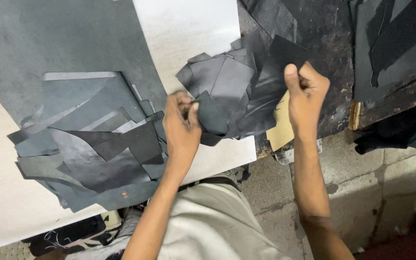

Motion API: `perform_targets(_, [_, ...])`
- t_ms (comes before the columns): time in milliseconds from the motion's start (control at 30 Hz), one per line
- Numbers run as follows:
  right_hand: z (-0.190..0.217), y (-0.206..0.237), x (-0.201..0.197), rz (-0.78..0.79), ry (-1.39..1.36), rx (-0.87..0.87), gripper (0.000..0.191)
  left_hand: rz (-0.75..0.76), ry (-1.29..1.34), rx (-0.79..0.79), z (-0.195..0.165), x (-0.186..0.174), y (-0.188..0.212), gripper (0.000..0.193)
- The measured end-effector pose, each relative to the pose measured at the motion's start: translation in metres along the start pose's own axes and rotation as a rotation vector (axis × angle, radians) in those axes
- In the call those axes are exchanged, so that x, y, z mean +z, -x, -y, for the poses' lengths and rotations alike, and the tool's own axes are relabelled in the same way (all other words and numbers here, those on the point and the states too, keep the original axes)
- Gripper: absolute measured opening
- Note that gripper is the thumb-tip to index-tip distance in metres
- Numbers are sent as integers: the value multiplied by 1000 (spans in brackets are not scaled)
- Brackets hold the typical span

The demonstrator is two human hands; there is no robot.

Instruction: The person uses a cardboard template and a utility knife to cut multiple identical pieces from a large sheet of black leather. The cut pieces are stacked and organized on the worktable.

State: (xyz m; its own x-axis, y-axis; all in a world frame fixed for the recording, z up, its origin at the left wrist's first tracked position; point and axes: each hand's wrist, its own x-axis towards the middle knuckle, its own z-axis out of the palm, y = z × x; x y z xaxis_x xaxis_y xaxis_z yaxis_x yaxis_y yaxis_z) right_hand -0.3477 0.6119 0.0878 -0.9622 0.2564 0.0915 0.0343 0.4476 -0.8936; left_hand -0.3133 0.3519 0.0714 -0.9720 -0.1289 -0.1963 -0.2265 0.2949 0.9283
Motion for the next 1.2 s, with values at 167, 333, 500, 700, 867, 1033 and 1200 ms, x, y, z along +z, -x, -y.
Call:
perform_targets(167, [6,9,-28,-203,-265,-36,38,56,-103,62,11,5,19,22])
perform_targets(333, [28,34,-43,-134,-379,75,20,119,-53,29,17,8,31,14])
perform_targets(500, [24,80,-43,46,-284,130,20,130,50,-144,18,-10,48,17])
perform_targets(700, [21,123,-5,448,-183,287,18,154,31,-76,13,-27,60,18])
perform_targets(867, [19,121,20,192,-89,336,16,-119,-340,236,13,-27,30,23])
perform_targets(1033, [15,97,56,39,87,81,24,-81,-192,111,-8,11,-6,28])
perform_targets(1200, [15,82,79,-2,77,113,29,-17,-115,-172,-4,25,-27,18])
